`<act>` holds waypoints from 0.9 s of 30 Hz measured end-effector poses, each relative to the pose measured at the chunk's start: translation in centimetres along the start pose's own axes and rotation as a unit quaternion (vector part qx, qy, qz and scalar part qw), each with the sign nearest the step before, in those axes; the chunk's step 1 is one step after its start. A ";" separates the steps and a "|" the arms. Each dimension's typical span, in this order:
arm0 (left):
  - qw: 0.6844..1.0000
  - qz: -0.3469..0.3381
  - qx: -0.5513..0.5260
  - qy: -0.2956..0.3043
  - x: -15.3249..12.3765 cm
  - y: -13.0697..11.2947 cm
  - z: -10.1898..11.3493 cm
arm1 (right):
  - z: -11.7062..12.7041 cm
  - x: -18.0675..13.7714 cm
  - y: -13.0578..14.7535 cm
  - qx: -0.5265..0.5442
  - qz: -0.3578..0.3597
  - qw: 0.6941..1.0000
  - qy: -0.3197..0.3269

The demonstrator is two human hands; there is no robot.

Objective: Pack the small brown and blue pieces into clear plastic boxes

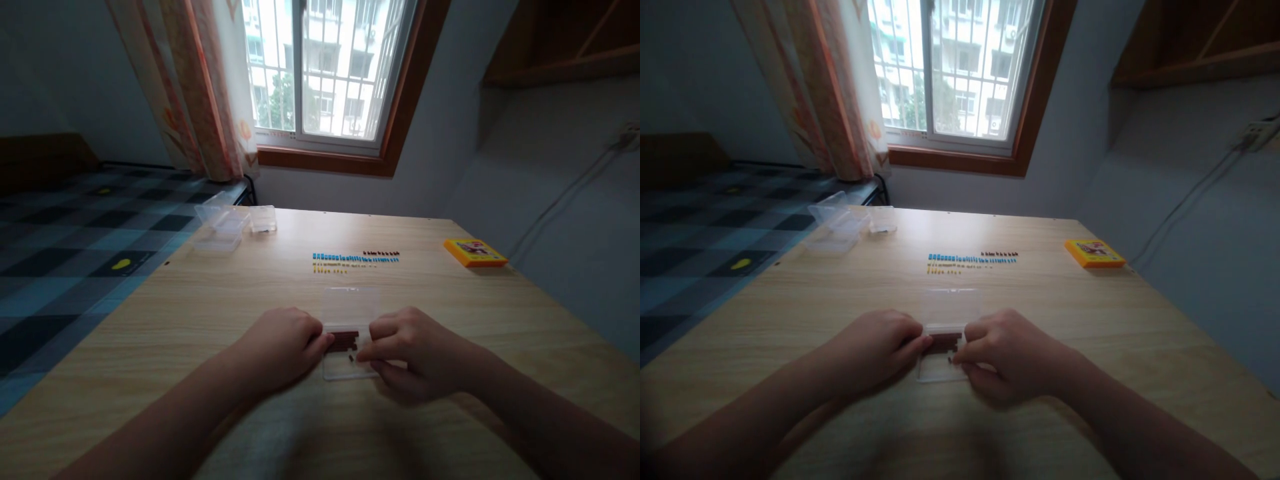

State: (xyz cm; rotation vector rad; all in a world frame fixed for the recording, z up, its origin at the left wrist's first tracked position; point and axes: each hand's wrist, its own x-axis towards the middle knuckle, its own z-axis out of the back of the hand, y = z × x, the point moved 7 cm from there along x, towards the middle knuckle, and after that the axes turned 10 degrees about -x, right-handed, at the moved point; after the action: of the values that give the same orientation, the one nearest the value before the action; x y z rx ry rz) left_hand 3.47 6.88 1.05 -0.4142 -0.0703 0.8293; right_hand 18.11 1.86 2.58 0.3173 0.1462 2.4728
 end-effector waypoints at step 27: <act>1.000 -0.003 -0.004 -0.004 -0.1 0.0 0.0 | -1.2 0.3 -0.1 -0.038 0.000 0.999 0.014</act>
State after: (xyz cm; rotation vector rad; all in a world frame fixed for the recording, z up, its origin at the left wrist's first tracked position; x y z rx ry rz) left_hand 3.42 6.84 1.08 -0.4180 -0.0814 0.8258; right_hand 17.64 2.03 1.47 0.2495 0.0628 2.4771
